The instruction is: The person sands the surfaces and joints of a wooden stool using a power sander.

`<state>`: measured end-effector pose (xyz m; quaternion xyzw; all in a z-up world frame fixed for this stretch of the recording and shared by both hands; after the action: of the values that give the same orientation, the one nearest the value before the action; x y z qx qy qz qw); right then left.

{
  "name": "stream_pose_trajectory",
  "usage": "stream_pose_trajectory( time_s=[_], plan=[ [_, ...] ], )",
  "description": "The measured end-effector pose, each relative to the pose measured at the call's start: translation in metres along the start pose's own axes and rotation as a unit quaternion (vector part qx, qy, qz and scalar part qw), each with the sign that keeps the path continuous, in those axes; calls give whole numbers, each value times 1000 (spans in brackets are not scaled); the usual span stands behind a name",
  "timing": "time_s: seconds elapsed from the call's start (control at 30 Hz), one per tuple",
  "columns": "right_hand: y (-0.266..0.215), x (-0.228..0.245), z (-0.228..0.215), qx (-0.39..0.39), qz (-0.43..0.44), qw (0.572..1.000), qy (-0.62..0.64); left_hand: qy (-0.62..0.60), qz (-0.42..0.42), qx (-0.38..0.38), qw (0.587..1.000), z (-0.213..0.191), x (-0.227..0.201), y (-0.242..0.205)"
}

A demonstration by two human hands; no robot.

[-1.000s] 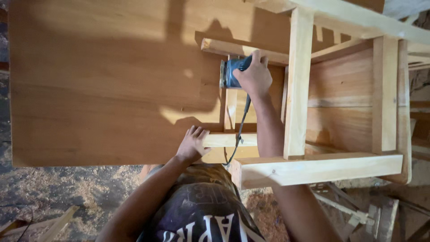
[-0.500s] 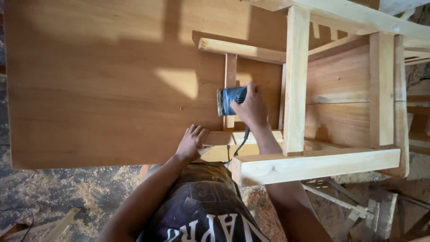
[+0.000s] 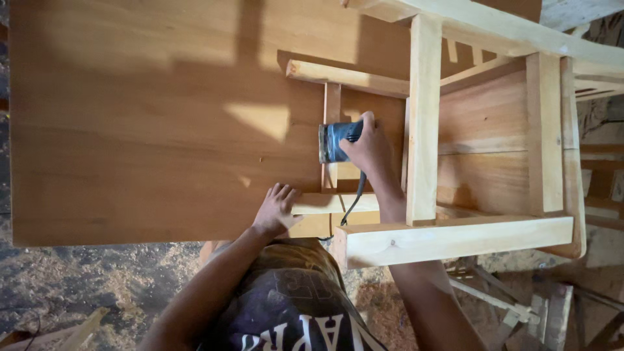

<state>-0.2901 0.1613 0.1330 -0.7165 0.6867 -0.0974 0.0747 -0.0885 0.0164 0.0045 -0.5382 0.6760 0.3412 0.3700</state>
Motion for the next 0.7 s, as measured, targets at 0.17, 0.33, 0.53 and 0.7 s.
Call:
stream_pose_trajectory(
  time_s=[0.17,0.33,0.53,0.7],
  plan=[
    [18,12,-4,23,29,999,9,21,-4,14,1000,1,0,2],
    [54,32,-22,-30,-7,1000,-4,30,-19,28,999,5,0,2],
    [59,43,-24,-50,-17,999,11,35,-24,15,999,8,3,-2],
    [29,26,13,0,8,1000,13,44,7,3,999,5,-1,-2]
  ],
)
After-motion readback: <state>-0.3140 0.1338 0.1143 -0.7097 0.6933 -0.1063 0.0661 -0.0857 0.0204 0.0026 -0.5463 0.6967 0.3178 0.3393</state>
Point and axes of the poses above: each hand's wrist, its own y-axis towards the middle knuckle, its own z-axis out of the palm, x = y × z, the point moved 9 cm from there along y, towards the middle knuckle, and after that the axes turned 10 degrees about -y, right-handed, at the moved point
